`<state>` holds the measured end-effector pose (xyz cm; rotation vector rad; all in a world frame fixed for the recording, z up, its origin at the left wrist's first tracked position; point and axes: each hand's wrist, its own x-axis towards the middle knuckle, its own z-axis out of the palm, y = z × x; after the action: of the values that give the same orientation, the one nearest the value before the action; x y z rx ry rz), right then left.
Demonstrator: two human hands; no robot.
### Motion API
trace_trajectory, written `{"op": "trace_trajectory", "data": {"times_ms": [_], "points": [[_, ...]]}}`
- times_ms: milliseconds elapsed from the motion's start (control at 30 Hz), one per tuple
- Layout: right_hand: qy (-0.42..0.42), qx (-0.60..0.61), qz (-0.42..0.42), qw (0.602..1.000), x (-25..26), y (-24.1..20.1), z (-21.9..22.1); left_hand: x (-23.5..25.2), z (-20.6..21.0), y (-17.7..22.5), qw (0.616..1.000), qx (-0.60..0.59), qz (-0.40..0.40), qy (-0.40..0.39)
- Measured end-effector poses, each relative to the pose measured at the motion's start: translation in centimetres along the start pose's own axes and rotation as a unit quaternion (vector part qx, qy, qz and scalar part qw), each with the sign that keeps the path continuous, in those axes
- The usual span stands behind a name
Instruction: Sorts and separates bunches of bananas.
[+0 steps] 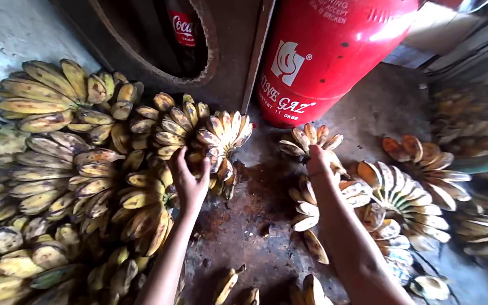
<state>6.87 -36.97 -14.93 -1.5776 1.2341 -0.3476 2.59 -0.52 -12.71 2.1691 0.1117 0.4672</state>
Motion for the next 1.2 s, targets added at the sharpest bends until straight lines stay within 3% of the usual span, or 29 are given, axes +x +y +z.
{"op": "trace_trajectory", "data": {"times_ms": [100,167,267,333,433,467,533,600,667,733,800,900,1000,1067,1133,1200], "points": [[-0.086,0.051,0.058,0.993,2.7,1.6,-0.3,-0.7,-3.9,-1.2,0.997,0.046,-0.017,0.054],[-0.093,0.041,0.053,0.993,2.7,2.3,0.0,-1.4,-5.4,-2.0,0.992,0.115,0.022,0.05],[-0.104,0.08,0.07,0.989,2.6,2.9,0.5,-3.9,-6.0,-3.6,0.971,0.222,0.091,-0.002],[-0.13,0.128,0.082,0.98,2.2,3.1,0.2,-5.3,-6.9,-4.2,0.951,0.294,0.089,-0.045],[-0.186,0.18,0.114,0.959,1.7,3.1,-0.1,-5.4,-8.3,-3.8,0.87,0.444,0.02,-0.214],[-0.216,0.192,0.122,0.95,1.4,3.1,-0.1,-5.4,-8.1,-4.1,0.843,0.484,0.017,-0.236],[-0.299,0.199,0.099,0.928,-0.7,2.9,-0.4,-5.4,-8.2,-4.6,0.826,0.501,0.031,-0.256],[-0.4,0.186,0.03,0.897,-3.8,2.6,-1.2,-5.2,-8.5,-4.9,0.856,0.446,0.072,-0.253],[-0.492,0.172,-0.03,0.853,-7.7,2.6,-2.0,-5.2,-8.9,-5.0,0.925,0.306,0.117,-0.191],[-0.556,0.151,-0.053,0.815,-12.2,3.0,-2.0,-5.0,-9.4,-3.2,0.986,0.091,0.066,-0.119],[-0.618,0.136,-0.036,0.773,-16.6,4.6,-1.0,-4.7,-10.5,-0.1,0.99,-0.083,-0.067,-0.092],[-0.663,0.122,-0.001,0.738,-22.4,8.2,1.8,-4.4,-11.3,2.5,0.943,-0.216,-0.211,-0.139],[-0.674,0.12,0.01,0.729,-25.2,11.7,5.0,-5.3,-11.5,2.4,0.969,-0.065,-0.186,-0.148],[-0.673,0.093,0.006,0.734,-25.3,13.3,6.7,-6.6,-10.7,1.0,0.979,0.081,-0.096,-0.16],[-0.674,0.07,-0.025,0.735,-25.0,14.2,7.7,-8.4,-8.7,0.4,0.965,0.202,0.003,-0.167],[-0.658,0.043,-0.11,0.744,-24.3,14.9,8.2,-10.3,-6.4,-0.2,0.942,0.286,0.073,-0.161]]}}
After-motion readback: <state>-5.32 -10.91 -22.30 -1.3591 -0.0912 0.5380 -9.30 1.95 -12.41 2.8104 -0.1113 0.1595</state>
